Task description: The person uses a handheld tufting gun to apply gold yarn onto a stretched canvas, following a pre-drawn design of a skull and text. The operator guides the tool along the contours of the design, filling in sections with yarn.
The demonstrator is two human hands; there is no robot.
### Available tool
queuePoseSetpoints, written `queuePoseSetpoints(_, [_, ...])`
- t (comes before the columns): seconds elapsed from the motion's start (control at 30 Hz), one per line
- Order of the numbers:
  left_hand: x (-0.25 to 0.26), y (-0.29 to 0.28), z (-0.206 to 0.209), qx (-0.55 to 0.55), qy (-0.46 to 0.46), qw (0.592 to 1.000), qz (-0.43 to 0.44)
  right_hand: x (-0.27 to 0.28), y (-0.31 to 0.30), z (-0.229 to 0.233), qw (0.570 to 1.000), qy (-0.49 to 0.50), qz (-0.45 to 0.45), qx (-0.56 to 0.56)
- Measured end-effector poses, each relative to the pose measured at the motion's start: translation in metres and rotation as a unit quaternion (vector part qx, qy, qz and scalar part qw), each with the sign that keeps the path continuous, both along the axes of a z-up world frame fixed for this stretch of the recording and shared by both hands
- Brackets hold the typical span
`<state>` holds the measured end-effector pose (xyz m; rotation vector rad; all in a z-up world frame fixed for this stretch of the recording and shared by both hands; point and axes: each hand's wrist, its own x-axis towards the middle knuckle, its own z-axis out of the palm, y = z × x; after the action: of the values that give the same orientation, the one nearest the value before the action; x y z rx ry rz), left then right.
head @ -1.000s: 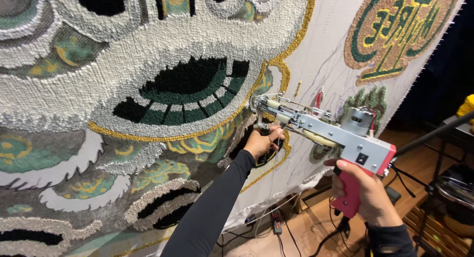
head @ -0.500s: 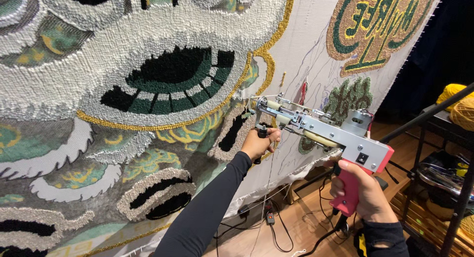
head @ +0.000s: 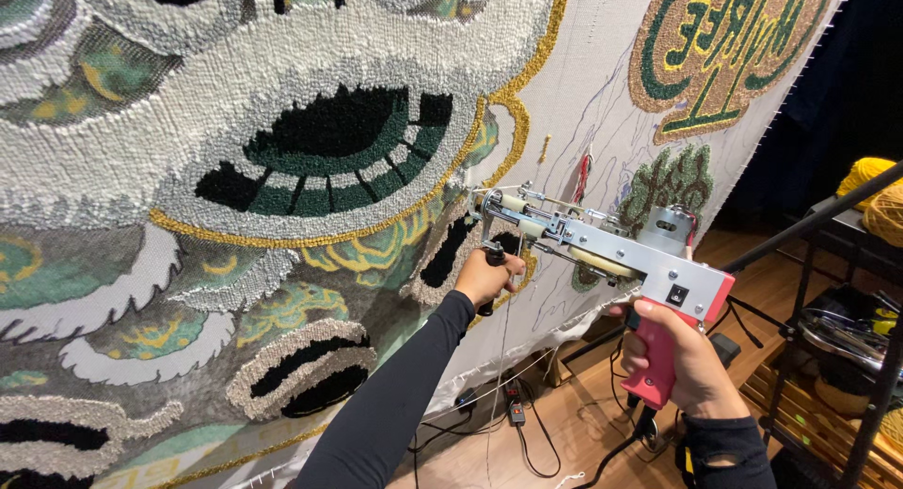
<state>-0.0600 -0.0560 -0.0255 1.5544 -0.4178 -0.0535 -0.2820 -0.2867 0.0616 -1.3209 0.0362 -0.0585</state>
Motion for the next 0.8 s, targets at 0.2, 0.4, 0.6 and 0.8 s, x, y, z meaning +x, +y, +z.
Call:
queuePoseSetpoints(0.2, [0.008, 0.008, 0.001, -0.006, 0.019, 1.0, 0.008, 0.009, 0.008, 0.001, 1.0, -0.012, -0.005, 0.011])
queuePoseSetpoints(0.4, [0.016, 0.017, 0.003, -0.002, 0.024, 1.0, 0.007, 0.019, 0.018, 0.003, 0.999, -0.013, -0.039, 0.019])
queuePoseSetpoints(0.6, [0.021, 0.025, 0.008, 0.023, 0.011, 0.999, 0.019, 0.022, 0.027, 0.002, 0.999, -0.028, -0.033, 0.004])
queuePoseSetpoints(0.8, [0.032, 0.037, 0.01, 0.033, 0.019, 0.999, 0.009, 0.029, 0.043, 0.003, 0.999, -0.028, -0.034, 0.01])
